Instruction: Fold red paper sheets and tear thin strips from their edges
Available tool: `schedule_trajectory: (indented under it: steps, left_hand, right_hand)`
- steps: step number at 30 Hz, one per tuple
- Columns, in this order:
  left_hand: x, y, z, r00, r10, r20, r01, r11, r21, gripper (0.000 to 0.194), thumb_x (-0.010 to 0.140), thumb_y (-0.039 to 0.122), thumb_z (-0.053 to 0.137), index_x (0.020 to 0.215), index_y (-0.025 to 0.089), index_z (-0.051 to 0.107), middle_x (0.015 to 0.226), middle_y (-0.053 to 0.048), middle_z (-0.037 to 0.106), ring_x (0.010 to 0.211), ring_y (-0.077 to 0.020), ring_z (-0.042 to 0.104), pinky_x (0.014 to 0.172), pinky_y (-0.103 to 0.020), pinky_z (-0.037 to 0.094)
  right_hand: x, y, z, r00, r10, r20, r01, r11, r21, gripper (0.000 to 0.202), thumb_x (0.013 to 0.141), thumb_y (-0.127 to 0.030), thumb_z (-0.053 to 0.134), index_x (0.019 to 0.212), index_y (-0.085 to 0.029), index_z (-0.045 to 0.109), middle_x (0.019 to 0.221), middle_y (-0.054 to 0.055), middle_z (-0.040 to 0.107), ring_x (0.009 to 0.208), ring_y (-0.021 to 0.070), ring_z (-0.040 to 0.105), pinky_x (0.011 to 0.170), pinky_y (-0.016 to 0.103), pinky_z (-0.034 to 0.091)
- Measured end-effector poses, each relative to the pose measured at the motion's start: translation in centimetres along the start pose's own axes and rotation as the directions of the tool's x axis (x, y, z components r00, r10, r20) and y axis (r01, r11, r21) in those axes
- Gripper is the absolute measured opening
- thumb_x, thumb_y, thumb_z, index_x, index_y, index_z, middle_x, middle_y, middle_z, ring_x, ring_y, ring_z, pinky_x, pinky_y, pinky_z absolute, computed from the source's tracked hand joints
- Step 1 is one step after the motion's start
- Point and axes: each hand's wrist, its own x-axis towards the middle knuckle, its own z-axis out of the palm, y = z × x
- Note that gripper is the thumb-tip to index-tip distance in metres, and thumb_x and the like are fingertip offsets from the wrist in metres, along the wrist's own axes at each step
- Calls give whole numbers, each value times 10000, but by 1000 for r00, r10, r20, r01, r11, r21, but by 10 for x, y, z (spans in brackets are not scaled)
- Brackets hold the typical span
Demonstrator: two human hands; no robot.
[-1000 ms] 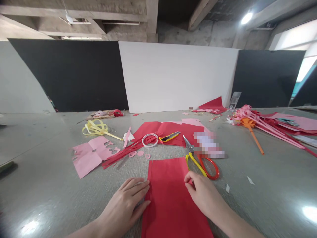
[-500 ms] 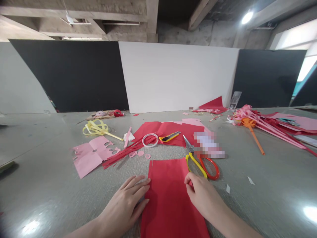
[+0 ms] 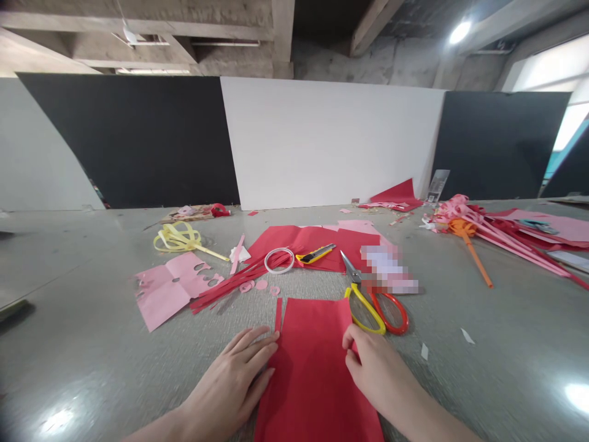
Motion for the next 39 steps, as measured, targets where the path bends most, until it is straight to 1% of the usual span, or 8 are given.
schedule_trajectory:
  steps: [9, 13, 23, 27, 30, 34, 37, 39]
  left_hand:
    - [1, 0, -1, 996, 82, -38, -81, 996, 25, 243, 806, 113, 451, 1015, 174, 559, 994, -53, 610, 1000, -209, 521, 888, -393, 423]
    - [3, 2, -2, 994, 103, -46, -102, 994, 26, 230, 814, 101, 424, 985, 164, 566, 974, -57, 618, 982, -218, 525, 872, -396, 429]
    - [3, 5, -2, 991, 124, -45, -121, 991, 62, 244, 828, 96, 389, 982, 160, 568, 943, -63, 626, 952, -223, 540, 846, -405, 443]
    - [3, 4, -2, 991, 112, -72, -109, 993, 41, 245, 823, 97, 400, 984, 168, 571, 929, -57, 630, 962, -209, 538, 850, -383, 446]
    - [1, 1, -1, 996, 58, -64, -57, 998, 23, 280, 821, 95, 395, 1032, 182, 558, 991, -53, 617, 991, -210, 525, 869, -397, 433]
    - [-1, -2, -1, 1000, -3, -21, 4, 999, 32, 302, 822, 146, 439, 1112, 184, 518, 1094, -60, 574, 1058, -238, 479, 899, -439, 399]
    - [-1, -1, -3, 1000, 18, -4, -17, 1000, 14, 238, 812, 193, 496, 1040, 190, 563, 1033, -54, 599, 1039, -243, 489, 896, -438, 398]
    - [0, -1, -3, 1000, 23, -6, -23, 1000, 12, 208, 799, 204, 526, 1000, 189, 581, 1000, -51, 608, 1012, -247, 505, 893, -447, 397]
  right_hand:
    - [12, 3, -5, 994, -78, -77, 83, 994, 64, 121, 797, -181, 352, 788, -213, 468, 769, 25, 589, 716, 161, 563, 648, 283, 422]
    - [12, 6, -3, 994, -85, -71, 86, 996, 15, 115, 771, -149, 371, 756, -213, 466, 713, 8, 580, 669, 154, 566, 610, 265, 413]
    - [5, 3, 0, 1000, 2, -23, -3, 999, -38, 119, 697, -101, 389, 690, -212, 432, 622, -8, 552, 588, 149, 537, 552, 260, 384]
    - [5, 0, -8, 999, 46, 21, -46, 999, 3, 86, 685, -137, 414, 694, -211, 457, 583, -14, 542, 543, 139, 522, 537, 248, 388]
    - [8, -4, -16, 996, 60, 65, -64, 996, 61, 46, 679, -197, 450, 705, -217, 482, 557, -28, 522, 514, 134, 512, 504, 230, 392]
    - [14, -4, -18, 998, 54, 13, -56, 977, 207, 113, 740, -273, 410, 729, -214, 506, 667, 0, 580, 605, 148, 563, 579, 241, 437]
    - [17, 1, -14, 999, 37, -26, -29, 963, 268, 157, 766, -288, 403, 797, -217, 539, 783, 20, 608, 701, 157, 581, 644, 247, 449]
    - [18, 6, -11, 999, 23, -27, -15, 963, 267, 171, 771, -285, 411, 838, -222, 556, 783, 15, 598, 678, 149, 576, 629, 239, 452]
